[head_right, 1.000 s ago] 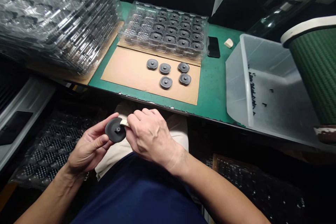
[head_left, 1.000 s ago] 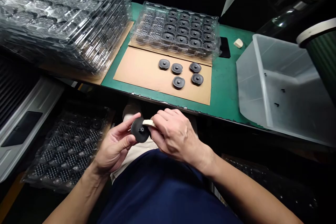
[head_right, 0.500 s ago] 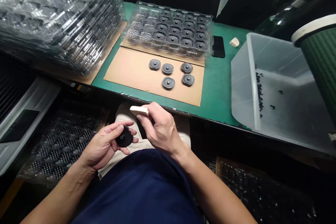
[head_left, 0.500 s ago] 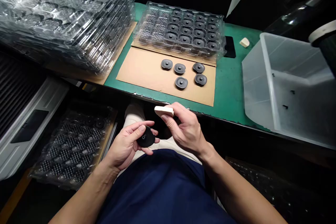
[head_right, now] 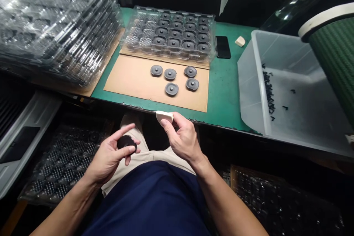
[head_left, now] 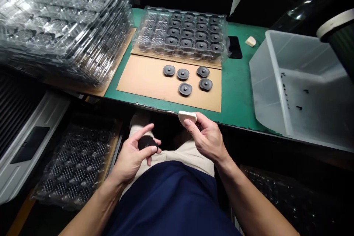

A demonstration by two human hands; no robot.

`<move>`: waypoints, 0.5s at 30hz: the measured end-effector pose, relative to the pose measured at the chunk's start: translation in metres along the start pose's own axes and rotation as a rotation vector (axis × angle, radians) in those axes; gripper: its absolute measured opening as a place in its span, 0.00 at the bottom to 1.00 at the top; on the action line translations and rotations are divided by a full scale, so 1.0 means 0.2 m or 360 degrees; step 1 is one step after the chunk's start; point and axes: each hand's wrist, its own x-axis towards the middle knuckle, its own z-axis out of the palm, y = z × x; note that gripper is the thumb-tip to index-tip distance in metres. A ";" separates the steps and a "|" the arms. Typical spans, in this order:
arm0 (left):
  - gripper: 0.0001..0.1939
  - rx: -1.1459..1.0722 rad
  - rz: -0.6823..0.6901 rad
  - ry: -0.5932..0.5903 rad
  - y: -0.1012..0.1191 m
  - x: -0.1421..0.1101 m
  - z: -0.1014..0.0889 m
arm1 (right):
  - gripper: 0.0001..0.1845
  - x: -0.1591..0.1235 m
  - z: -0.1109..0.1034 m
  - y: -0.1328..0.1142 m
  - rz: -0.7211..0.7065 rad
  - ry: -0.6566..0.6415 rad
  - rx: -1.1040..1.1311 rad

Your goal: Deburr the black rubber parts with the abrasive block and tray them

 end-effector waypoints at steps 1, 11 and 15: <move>0.36 0.0020 -0.0048 0.0006 -0.01 0.01 0.00 | 0.19 0.01 -0.01 0.01 0.0004 0.0005 -0.0007; 0.30 0.0025 -0.0059 0.0139 0.11 0.08 -0.12 | 0.29 0.27 -0.32 0.28 0.0135 0.0497 -0.0499; 0.35 0.0061 0.0200 0.0367 0.35 0.12 -0.23 | 0.28 0.34 -0.48 0.52 0.0202 0.0688 -0.0694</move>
